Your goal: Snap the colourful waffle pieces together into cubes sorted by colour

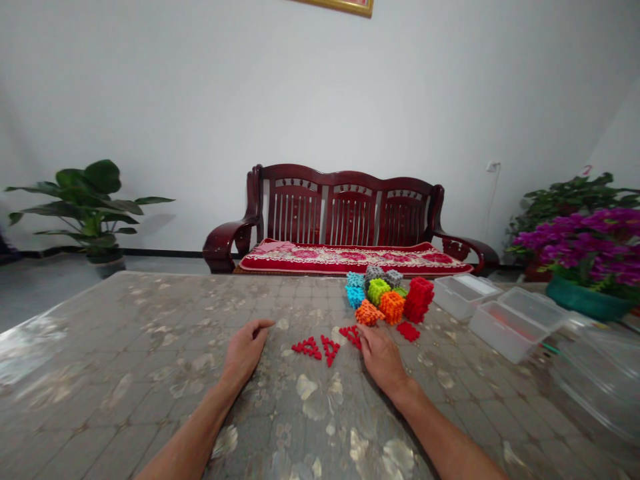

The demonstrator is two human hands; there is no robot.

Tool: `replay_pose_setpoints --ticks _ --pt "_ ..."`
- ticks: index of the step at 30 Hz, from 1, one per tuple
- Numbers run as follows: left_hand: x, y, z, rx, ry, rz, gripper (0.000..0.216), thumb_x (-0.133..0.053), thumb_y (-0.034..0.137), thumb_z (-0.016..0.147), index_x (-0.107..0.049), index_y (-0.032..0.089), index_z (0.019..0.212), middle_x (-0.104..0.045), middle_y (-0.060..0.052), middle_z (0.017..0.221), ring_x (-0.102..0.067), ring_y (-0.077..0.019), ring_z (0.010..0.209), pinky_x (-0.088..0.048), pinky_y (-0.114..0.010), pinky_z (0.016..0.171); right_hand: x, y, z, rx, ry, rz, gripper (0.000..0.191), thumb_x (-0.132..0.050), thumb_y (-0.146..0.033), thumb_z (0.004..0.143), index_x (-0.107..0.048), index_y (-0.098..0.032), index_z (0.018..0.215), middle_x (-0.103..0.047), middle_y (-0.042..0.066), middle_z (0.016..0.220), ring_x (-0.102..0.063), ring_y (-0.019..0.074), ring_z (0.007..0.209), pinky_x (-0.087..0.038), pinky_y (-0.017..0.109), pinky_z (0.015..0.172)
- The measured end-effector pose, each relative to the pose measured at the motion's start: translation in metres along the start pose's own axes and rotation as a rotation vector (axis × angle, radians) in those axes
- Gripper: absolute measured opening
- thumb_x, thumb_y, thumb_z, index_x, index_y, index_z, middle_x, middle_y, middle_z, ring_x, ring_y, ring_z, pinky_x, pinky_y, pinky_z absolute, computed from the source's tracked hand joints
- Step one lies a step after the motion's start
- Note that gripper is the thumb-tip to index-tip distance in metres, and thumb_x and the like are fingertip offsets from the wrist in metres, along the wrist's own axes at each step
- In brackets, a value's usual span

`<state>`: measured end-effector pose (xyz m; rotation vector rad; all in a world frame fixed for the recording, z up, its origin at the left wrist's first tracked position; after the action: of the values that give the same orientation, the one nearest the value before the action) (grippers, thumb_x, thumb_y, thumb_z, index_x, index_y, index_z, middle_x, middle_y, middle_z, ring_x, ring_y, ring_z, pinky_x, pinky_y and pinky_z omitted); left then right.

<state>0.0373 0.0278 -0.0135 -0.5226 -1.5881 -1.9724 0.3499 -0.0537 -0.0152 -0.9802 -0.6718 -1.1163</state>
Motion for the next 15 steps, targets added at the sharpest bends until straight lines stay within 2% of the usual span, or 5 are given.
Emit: replay_pose_setpoints --ticks 4,7,11,15 --pt "-0.001 -0.002 0.001 0.008 0.000 -0.002 0.037 -0.045 0.030 0.079 -0.074 0.020 0.099 -0.077 -0.004 0.097 -0.070 -0.0215 0.092 -0.051 -0.031 0.087 0.004 -0.002 -0.001 -0.030 0.036 0.023 0.039 -0.044 -0.011 0.092 -0.063 -0.018 0.126 -0.070 0.010 0.115 -0.064 0.0214 0.106 -0.049 0.032 0.092" --pt "-0.001 -0.002 0.002 0.020 -0.003 0.000 0.037 -0.045 0.030 0.078 -0.074 0.020 0.099 -0.077 -0.004 0.096 -0.070 -0.0221 0.092 -0.051 -0.032 0.088 0.010 -0.011 -0.003 0.025 0.053 0.010 0.037 -0.047 -0.014 0.092 -0.064 -0.020 0.124 -0.068 0.010 0.114 -0.061 0.0233 0.107 -0.048 0.036 0.093" --pt "-0.001 -0.002 0.002 0.020 -0.012 0.001 0.038 -0.044 0.030 0.078 -0.073 0.020 0.101 -0.077 -0.004 0.097 -0.069 -0.0224 0.092 -0.051 -0.033 0.089 0.012 -0.026 -0.008 0.166 -0.014 0.067 0.037 -0.053 -0.018 0.091 -0.065 -0.025 0.124 -0.066 0.007 0.123 -0.057 0.0235 0.114 -0.044 0.040 0.101" --pt "-0.001 -0.002 0.001 0.007 -0.026 0.001 0.040 -0.043 0.031 0.079 -0.073 0.019 0.102 -0.077 -0.005 0.099 -0.069 -0.0221 0.093 -0.051 -0.033 0.090 0.005 -0.032 -0.010 0.196 -0.070 0.144 0.038 -0.053 -0.015 0.087 -0.066 -0.023 0.122 -0.064 0.007 0.129 -0.055 0.0226 0.121 -0.040 0.041 0.108"
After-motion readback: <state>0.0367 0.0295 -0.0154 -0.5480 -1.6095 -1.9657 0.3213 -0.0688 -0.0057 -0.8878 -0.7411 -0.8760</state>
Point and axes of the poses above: each hand's wrist, its own z-axis towards the middle knuckle, its own x-axis out of the back of the hand, y = z × x, the point moved 2 cm from there along z, towards the middle knuckle
